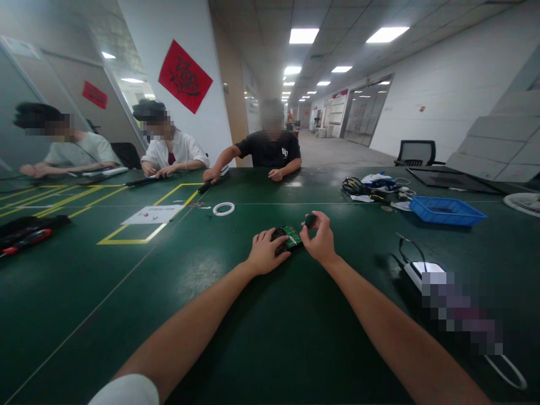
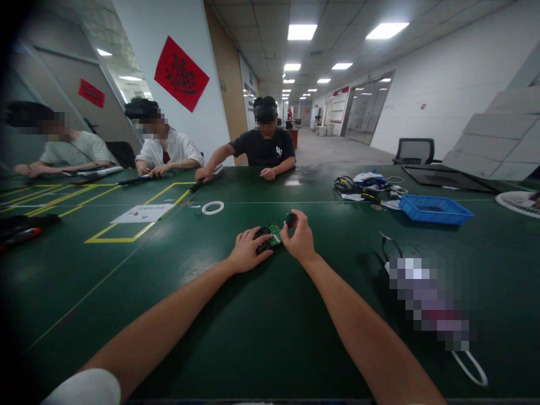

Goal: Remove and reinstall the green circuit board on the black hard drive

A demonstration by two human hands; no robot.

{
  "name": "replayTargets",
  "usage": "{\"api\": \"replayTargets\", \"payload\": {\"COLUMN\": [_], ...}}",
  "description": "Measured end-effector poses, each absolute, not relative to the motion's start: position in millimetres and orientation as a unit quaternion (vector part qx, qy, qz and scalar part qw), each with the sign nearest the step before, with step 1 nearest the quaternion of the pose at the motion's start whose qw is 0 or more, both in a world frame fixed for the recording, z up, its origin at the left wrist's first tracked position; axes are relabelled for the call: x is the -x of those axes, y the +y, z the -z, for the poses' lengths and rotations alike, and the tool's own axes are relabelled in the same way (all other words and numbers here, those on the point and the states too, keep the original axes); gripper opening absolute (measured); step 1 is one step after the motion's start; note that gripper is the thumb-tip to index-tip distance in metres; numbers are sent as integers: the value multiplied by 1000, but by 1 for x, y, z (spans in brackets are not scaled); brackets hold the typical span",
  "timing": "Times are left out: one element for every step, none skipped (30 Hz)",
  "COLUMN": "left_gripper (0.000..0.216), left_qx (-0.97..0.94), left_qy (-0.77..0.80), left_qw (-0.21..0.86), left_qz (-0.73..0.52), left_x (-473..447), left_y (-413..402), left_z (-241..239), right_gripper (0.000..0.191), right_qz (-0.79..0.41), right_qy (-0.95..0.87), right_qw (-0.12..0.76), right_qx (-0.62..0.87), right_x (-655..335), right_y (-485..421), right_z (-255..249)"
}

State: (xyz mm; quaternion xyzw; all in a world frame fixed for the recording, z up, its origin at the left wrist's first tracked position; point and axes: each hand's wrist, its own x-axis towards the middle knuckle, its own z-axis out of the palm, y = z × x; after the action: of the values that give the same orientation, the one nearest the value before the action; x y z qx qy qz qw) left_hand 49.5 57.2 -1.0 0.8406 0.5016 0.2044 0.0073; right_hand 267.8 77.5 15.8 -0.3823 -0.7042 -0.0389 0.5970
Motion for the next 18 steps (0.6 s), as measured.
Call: {"api": "replayTargets", "payload": {"left_gripper": [57, 58, 58, 58, 58, 58, 58, 58, 58, 57, 57, 57, 57, 57, 57, 57, 57, 57], "left_qx": [-841, -841, -841, -841, -841, -841, -840, -840, -840, -841, -841, -842, -842, -842, -842, -842, -842, -842], "left_qy": [501, 501, 502, 503, 503, 504, 504, 504, 503, 501, 499, 498, 497, 497, 497, 497, 497, 497], "left_qw": [8, 9, 9, 9, 8, 7, 5, 4, 3, 2, 2, 3, 4, 4, 5, 5, 5, 5], "left_qz": [-203, -202, -200, -198, -197, -197, -199, -201, -203, -205, -208, -209, -209, -209, -209, -208, -208, -208], "left_x": [-49, -49, -49, -49, -49, -50, -50, -50, -50, -50, -50, -49, -49, -49, -49, -49, -49, -49], "left_y": [57, 57, 58, 58, 58, 58, 58, 58, 58, 58, 58, 57, 57, 57, 57, 57, 57, 57], "left_z": [1, 1, 1, 1, 2, 2, 2, 2, 3, 3, 3, 2, 2, 2, 2, 2, 2, 1], "right_gripper": [56, 56, 56, 55, 55, 54, 53, 52, 51, 50, 49, 49, 49, 49, 49, 49, 49, 49], "right_qz": [52, 64, 72, 76, 76, 75, 73, 71, 67, 63, 60, 59, 61, 66, 72, 78, 82, 83], "right_qy": [-700, -695, -692, -693, -694, -696, -697, -700, -702, -704, -705, -706, -705, -703, -700, -697, -695, -694], "right_qw": [596, 594, 593, 590, 589, 588, 586, 585, 585, 585, 585, 585, 586, 586, 586, 585, 584, 583], "right_qx": [391, 400, 405, 408, 407, 406, 405, 403, 401, 398, 396, 395, 395, 398, 402, 407, 411, 415], "right_x": [-268, -268, -268, -268, -269, -270, -270, -271, -272, -272, -272, -272, -272, -272, -272, -272, -272, -272], "right_y": [77, 77, 77, 77, 77, 76, 76, 76, 76, 76, 76, 75, 75, 75, 75, 75, 75, 75], "right_z": [-16, -17, -18, -18, -19, -19, -20, -20, -20, -20, -20, -20, -20, -21, -22, -23, -24, -25]}}
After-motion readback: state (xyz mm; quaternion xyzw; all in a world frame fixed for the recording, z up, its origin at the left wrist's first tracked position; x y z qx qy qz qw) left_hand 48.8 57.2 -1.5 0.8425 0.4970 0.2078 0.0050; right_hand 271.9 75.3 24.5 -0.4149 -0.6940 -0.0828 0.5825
